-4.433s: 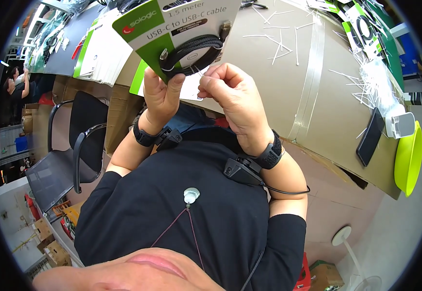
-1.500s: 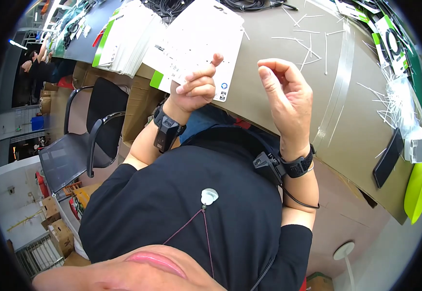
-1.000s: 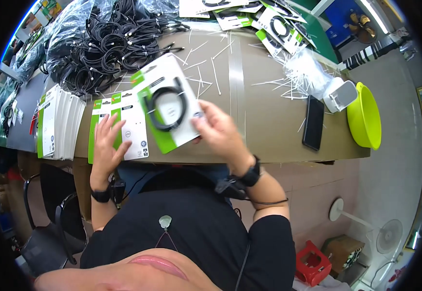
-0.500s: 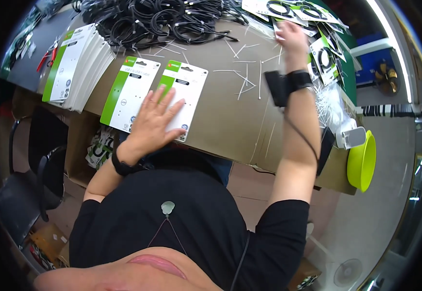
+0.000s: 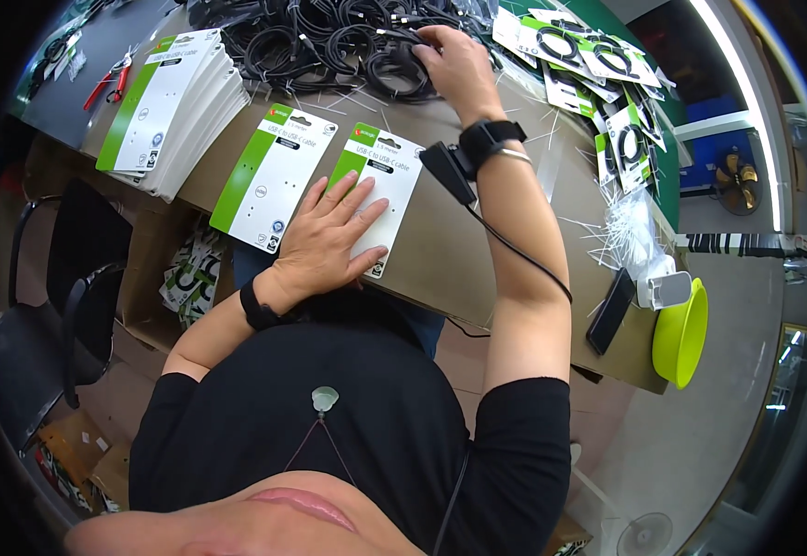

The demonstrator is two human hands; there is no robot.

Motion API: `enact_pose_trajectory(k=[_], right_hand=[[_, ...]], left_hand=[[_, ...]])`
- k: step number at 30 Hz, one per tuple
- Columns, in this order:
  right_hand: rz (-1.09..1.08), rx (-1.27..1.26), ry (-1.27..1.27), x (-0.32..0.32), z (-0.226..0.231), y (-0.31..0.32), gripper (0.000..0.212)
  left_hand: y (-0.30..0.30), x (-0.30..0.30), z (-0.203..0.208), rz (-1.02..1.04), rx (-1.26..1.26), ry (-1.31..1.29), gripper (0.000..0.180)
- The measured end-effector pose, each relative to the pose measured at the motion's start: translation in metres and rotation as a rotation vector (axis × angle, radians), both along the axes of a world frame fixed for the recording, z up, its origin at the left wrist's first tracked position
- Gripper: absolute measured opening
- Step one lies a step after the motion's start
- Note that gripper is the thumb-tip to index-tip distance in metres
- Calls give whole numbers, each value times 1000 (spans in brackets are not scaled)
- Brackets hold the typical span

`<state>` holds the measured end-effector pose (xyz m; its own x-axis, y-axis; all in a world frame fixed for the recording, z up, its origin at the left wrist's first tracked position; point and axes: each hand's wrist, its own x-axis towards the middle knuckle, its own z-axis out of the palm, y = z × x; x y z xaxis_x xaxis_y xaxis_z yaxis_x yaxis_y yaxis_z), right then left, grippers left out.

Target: The person packages a cable by placing it onto a card, threading two zip ties through the card and around the cable, and pulling them tight by hand. This process is repeated for a second cable and card before the person sets the items aside.

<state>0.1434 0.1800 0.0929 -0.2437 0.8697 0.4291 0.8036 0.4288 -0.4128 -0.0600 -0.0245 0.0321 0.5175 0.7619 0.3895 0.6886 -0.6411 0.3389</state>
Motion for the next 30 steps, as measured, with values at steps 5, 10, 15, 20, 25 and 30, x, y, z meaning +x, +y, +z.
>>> enact_pose_trajectory(k=[5, 10, 15, 20, 25, 30], right_hand=[[-48, 85, 425, 3, 32, -37, 27], [182, -288, 1157, -4, 40, -125, 21], [200, -606, 1497, -27, 3, -212, 24], [363, -627, 1519, -13, -24, -235, 41], [382, -521, 1399, 3, -28, -254, 55], [332, -515, 1651, 14, -30, -259, 56]], left_hand=[[-11, 0, 6, 1, 17, -4, 51], [-13, 7, 5, -69, -167, -307, 50], [-16, 30, 33, -184, -793, -1284, 37], [-12, 47, 9, -625, -1036, -1694, 39], [-8, 54, 6, -928, -1276, -1680, 49], [-18, 56, 23, -643, -1466, -1629, 56]])
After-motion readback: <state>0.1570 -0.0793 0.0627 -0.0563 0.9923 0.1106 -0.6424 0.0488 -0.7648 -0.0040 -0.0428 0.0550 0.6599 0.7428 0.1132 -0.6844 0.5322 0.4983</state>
